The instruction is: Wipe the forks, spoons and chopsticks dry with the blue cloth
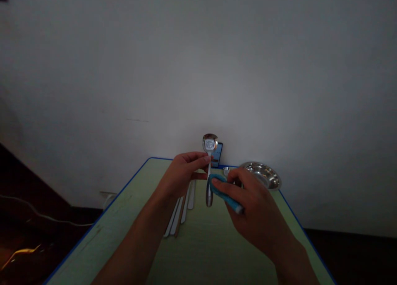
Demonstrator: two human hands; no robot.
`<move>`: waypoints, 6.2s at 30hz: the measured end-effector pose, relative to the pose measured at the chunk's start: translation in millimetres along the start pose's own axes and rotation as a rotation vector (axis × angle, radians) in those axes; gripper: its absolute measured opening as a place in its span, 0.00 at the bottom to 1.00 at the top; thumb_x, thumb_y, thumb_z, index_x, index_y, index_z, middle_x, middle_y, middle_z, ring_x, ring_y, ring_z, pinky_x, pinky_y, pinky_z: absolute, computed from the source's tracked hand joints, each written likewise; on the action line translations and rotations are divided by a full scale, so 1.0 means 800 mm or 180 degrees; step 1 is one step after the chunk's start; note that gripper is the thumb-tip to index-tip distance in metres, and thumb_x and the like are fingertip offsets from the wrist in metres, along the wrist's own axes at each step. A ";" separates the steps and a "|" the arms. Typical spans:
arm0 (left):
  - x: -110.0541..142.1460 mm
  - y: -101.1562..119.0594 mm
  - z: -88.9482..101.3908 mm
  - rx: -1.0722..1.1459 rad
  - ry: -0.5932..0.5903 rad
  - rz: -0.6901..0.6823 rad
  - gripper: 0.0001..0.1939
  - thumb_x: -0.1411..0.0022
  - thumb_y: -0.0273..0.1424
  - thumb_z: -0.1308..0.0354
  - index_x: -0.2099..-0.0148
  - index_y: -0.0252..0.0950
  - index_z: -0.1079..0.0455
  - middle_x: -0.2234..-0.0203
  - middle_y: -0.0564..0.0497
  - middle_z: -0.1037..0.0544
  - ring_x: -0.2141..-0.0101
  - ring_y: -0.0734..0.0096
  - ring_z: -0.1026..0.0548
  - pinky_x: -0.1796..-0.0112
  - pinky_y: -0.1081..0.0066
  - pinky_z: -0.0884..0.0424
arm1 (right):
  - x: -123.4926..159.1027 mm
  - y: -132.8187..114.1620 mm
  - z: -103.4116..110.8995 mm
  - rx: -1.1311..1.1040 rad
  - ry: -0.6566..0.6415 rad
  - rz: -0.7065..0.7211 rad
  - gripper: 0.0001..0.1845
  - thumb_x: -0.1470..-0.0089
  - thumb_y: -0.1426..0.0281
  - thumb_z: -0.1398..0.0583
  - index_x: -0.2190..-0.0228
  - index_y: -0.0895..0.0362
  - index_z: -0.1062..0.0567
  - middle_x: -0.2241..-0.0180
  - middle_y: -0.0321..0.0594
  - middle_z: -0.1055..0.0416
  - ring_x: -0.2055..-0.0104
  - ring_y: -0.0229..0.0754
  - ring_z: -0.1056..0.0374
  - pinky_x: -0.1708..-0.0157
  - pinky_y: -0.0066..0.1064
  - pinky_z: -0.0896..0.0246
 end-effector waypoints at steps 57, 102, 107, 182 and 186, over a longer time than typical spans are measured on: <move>0.006 -0.005 -0.011 0.0181 -0.0176 0.0115 0.08 0.55 0.31 0.33 0.71 0.35 0.27 0.76 0.54 0.23 0.75 0.75 0.26 0.72 0.73 0.28 | 0.004 0.004 0.019 0.0113 0.0677 -0.0004 0.25 0.52 0.81 0.45 0.51 0.56 0.31 0.61 0.44 0.39 0.60 0.42 0.41 0.63 0.36 0.39; -0.004 -0.005 -0.001 0.0056 0.0130 0.0129 0.10 0.50 0.34 0.35 0.67 0.33 0.28 0.72 0.47 0.20 0.73 0.69 0.22 0.73 0.74 0.27 | 0.000 0.006 -0.023 -0.0006 -0.0568 -0.0088 0.25 0.56 0.83 0.46 0.58 0.48 0.29 0.64 0.38 0.39 0.62 0.40 0.42 0.64 0.35 0.42; -0.005 -0.003 0.001 0.0053 0.0153 0.0098 0.10 0.51 0.34 0.35 0.67 0.33 0.28 0.72 0.47 0.20 0.73 0.68 0.22 0.73 0.74 0.28 | 0.000 0.006 -0.023 -0.0017 -0.0615 -0.0049 0.23 0.55 0.83 0.46 0.60 0.48 0.28 0.64 0.37 0.38 0.63 0.40 0.42 0.64 0.35 0.42; 0.007 -0.013 -0.056 -0.0960 -0.0848 -0.0069 0.10 0.45 0.33 0.45 0.73 0.32 0.29 0.83 0.54 0.28 0.81 0.76 0.30 0.76 0.74 0.32 | -0.007 0.044 0.030 0.0366 0.0744 -0.0034 0.26 0.51 0.82 0.44 0.52 0.49 0.30 0.59 0.42 0.39 0.59 0.44 0.43 0.60 0.39 0.41; 0.007 -0.011 -0.055 -0.1182 -0.0768 -0.0165 0.10 0.45 0.33 0.46 0.73 0.32 0.30 0.83 0.54 0.28 0.81 0.76 0.30 0.76 0.73 0.32 | -0.006 0.046 0.029 0.0407 0.0711 -0.0089 0.26 0.51 0.82 0.44 0.52 0.49 0.30 0.60 0.42 0.39 0.59 0.44 0.43 0.60 0.40 0.41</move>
Point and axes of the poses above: each hand's wrist, its own x-axis away from the middle knuckle, its own z-axis out of the back of the hand, y = z × x, the point moved 10 cm from there along -x, towards the middle knuckle
